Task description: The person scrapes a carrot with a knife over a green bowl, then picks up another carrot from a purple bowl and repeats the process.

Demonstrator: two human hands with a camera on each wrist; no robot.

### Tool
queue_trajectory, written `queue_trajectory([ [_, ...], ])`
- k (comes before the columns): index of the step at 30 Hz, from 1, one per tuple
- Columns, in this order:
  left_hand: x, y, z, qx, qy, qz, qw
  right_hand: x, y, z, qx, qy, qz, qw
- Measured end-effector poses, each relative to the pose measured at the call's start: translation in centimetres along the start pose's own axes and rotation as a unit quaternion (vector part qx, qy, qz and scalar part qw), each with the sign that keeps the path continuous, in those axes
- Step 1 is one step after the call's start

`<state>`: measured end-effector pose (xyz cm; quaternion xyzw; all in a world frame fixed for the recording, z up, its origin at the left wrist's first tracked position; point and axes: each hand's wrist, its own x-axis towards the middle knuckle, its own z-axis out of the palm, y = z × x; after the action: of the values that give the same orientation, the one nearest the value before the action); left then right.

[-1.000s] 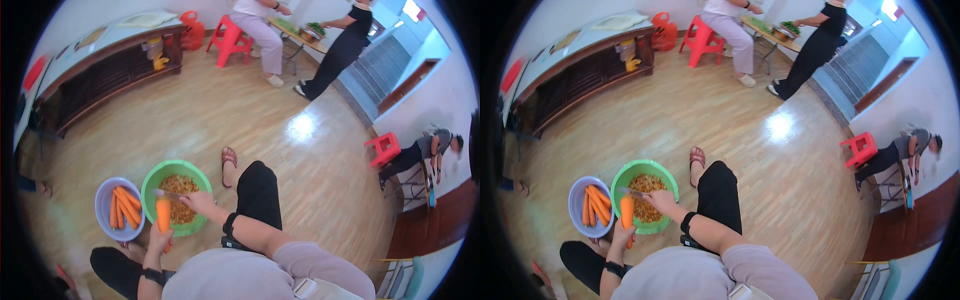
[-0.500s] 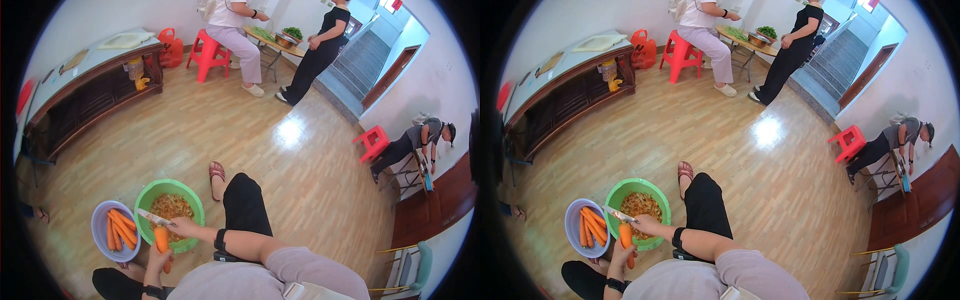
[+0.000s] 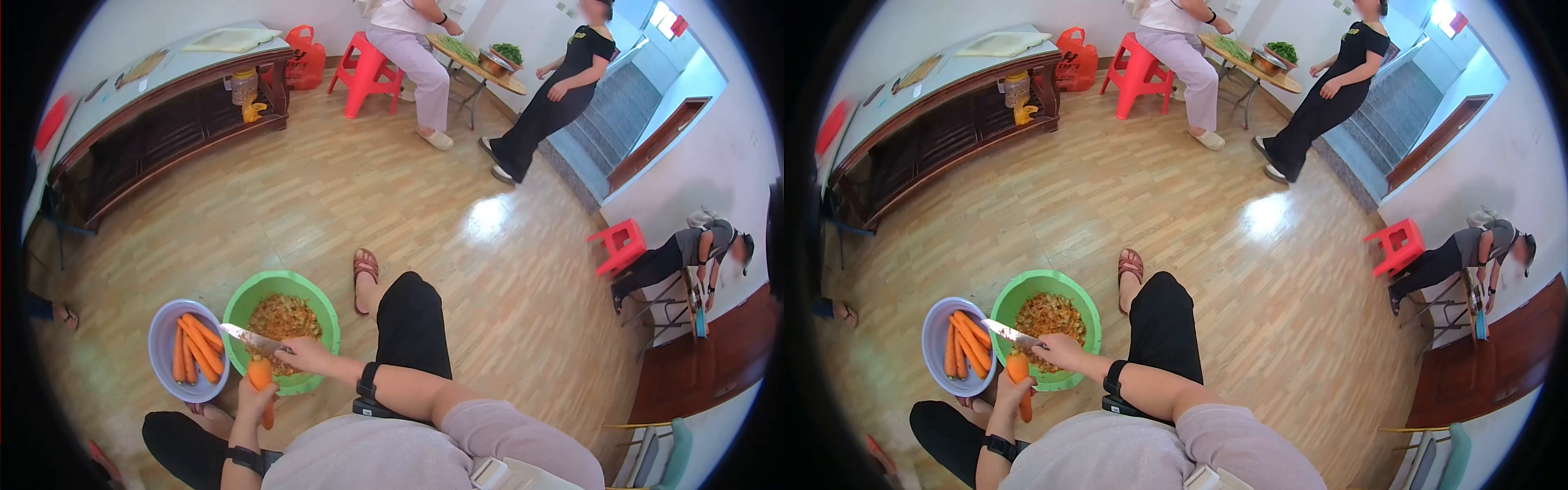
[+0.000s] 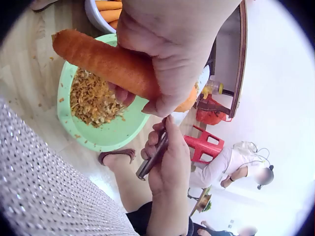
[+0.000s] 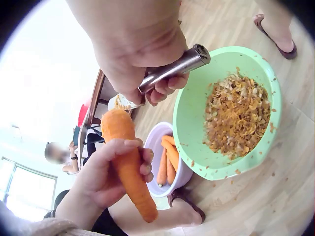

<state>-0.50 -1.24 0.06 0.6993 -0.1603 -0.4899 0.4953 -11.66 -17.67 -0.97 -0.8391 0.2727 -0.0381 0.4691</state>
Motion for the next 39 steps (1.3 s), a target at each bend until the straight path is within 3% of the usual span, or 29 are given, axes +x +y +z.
queue_trajectory([
  [4, 0.1, -0.3, -0.1, 0.025, -0.008, 0.006, 1.0, 0.1, 0.7, 0.1, 0.003, 0.001, 0.002, 1.0],
  [6, 0.1, -0.4, -0.2, 0.03, -0.01, 0.012, 0.999, -0.2, 0.5, -0.2, 0.004, -0.037, 0.031, 0.999],
  [25, 1.1, -2.4, -0.8, 0.097, -0.028, -0.014, 0.995, -0.1, 2.4, 0.6, -0.042, -0.052, 0.047, 0.997],
  [29, 2.1, -4.2, -0.9, 0.123, -0.009, 0.041, 0.991, 0.2, 3.3, 1.0, -0.069, -0.037, 0.01, 0.997],
  [30, 2.6, -5.3, -1.4, 0.141, 0.008, 0.044, 0.989, 0.6, 4.0, 1.3, -0.02, -0.035, 0.013, 0.999],
  [31, 1.3, -2.1, -0.5, 0.139, 0.015, 0.051, 0.989, 1.0, 5.4, 1.7, -0.004, -0.016, -0.024, 1.0],
  [34, 0.6, -1.1, -0.7, 0.099, 0.015, 0.057, 0.993, 0.5, 1.5, -0.5, -0.007, 0.024, 0.024, 0.999],
  [36, 0.4, -0.7, -0.6, 0.077, 0.03, 0.008, 0.997, 0.1, -0.9, -1.5, -0.018, 0.034, -0.001, 0.999],
  [39, 0.2, -1.0, -0.7, 0.047, 0.049, 0.023, 0.997, -0.2, -1.7, -1.5, -0.016, -0.02, -0.028, 0.999],
])
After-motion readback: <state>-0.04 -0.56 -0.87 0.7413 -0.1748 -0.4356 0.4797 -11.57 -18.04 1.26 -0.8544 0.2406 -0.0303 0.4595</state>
